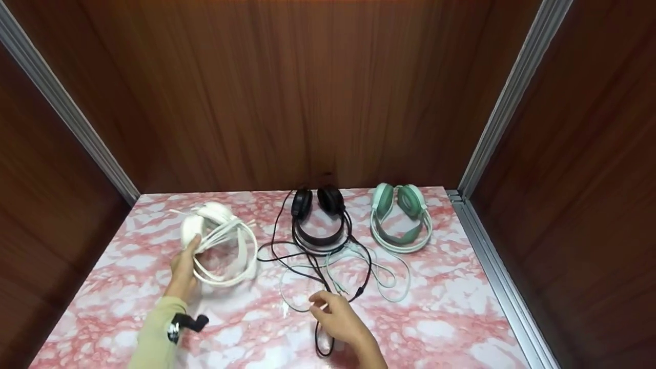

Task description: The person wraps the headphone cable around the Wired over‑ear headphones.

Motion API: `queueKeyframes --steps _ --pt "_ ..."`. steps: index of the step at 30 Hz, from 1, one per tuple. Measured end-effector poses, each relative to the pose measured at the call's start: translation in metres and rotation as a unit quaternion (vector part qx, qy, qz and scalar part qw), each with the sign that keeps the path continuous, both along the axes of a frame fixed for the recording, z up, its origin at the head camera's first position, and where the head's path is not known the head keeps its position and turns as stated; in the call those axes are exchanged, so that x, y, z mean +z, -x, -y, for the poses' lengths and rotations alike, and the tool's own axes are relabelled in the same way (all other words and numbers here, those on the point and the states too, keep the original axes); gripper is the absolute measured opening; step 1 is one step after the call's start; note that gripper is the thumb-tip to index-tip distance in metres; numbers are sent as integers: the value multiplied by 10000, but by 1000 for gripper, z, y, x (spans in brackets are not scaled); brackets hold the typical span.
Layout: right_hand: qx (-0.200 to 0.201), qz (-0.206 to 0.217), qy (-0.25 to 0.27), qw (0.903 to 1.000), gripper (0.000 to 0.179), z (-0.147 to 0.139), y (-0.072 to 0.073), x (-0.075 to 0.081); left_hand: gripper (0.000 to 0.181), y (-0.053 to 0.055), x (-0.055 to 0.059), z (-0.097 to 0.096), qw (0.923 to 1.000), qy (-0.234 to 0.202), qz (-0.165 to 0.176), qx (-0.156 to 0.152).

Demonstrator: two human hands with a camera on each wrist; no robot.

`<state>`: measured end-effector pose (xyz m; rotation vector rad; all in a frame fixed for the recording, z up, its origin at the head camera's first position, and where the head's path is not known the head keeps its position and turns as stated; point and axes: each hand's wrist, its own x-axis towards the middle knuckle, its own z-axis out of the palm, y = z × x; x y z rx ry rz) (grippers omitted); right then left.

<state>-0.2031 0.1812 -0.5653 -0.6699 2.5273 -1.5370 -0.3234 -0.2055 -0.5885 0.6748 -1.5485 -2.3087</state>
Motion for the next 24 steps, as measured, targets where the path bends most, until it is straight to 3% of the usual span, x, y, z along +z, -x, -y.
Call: queueKeyframes --steps 3,6,17,20,24 --pt "-53 242 125 9996 18 -5 -2 -2 58 11 -7 12 9998 -102 89 137" --pt "-136 354 163 9991 19 -10 -5 -3 64 16 -14 20 9990 -168 263 304" --pt "-99 234 67 9997 15 -14 -6 -11 92 10 -31 34 9893 690 1218 418" --pt "-78 321 53 9994 16 -15 -8 -13 93 11 -32 35 9873 759 1328 436" --pt "-52 344 35 9994 15 -15 -7 -15 85 14 -29 35 9894 761 1198 312"
